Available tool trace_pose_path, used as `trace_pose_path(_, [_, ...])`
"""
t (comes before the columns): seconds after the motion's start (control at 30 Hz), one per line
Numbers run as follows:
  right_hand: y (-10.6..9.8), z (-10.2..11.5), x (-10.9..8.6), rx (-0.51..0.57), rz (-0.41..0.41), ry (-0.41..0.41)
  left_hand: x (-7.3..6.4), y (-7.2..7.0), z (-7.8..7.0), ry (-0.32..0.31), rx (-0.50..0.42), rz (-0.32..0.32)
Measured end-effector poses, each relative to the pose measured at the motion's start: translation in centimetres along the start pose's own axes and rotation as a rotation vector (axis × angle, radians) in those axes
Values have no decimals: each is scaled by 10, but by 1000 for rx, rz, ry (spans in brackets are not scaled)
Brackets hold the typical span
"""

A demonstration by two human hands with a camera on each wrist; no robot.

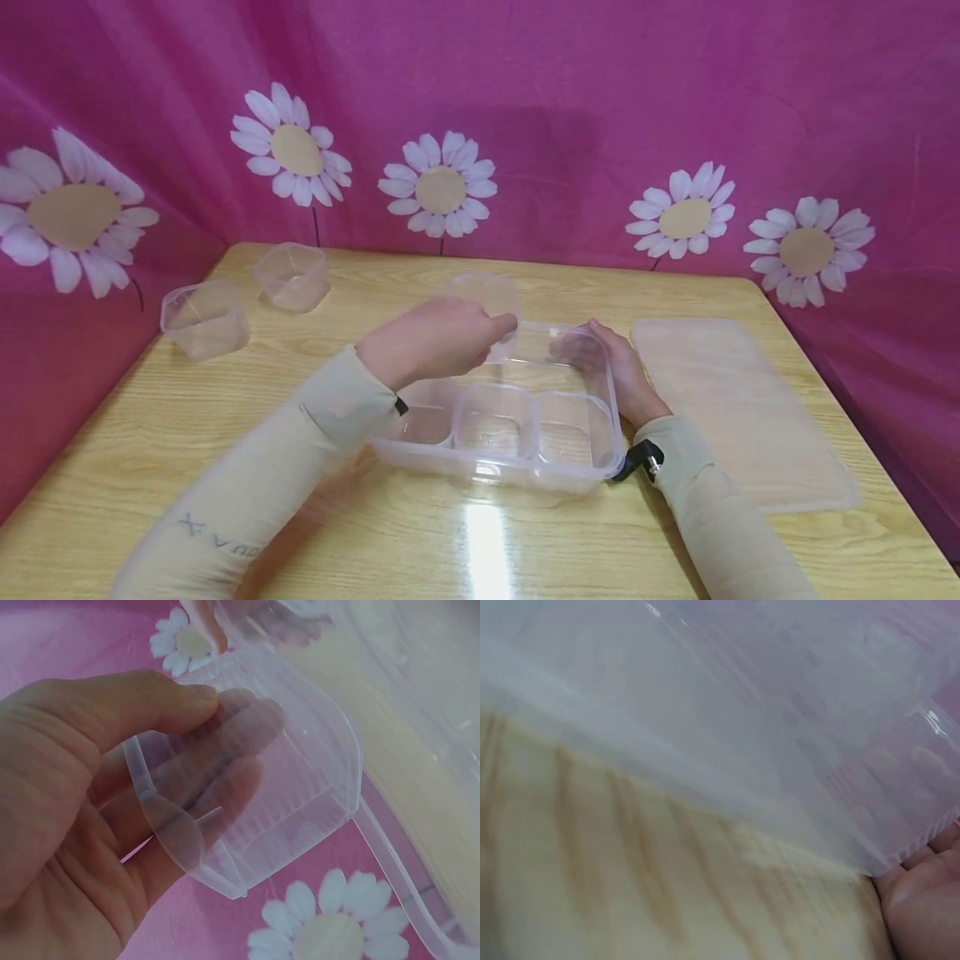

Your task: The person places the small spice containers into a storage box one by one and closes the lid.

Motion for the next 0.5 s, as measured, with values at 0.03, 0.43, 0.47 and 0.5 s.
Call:
trace_pose_path(0.03, [-1, -1, 0, 2, 1, 5, 1, 0, -4, 8, 4, 8])
trace_pose_path(0.43, [3, 2, 1, -32, -86, 66, 25, 1, -35, 92, 65, 66])
trace_pose_path(0.47, [3, 2, 1, -36, -98, 71, 28, 2, -38, 92, 68, 80])
trace_pose_path(0.5, [3, 2, 1, -51, -107, 75, 30, 2, -40, 93, 77, 93])
Point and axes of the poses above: each hand's wrist, its own x-axis towards the middle knuckle, its own y-axis out of the palm, z = x × y, the point moved 1 cm from there along x, towards the middle knuckle, and after that the axes turned 14 degrees about -y, right-handed, at the moved point
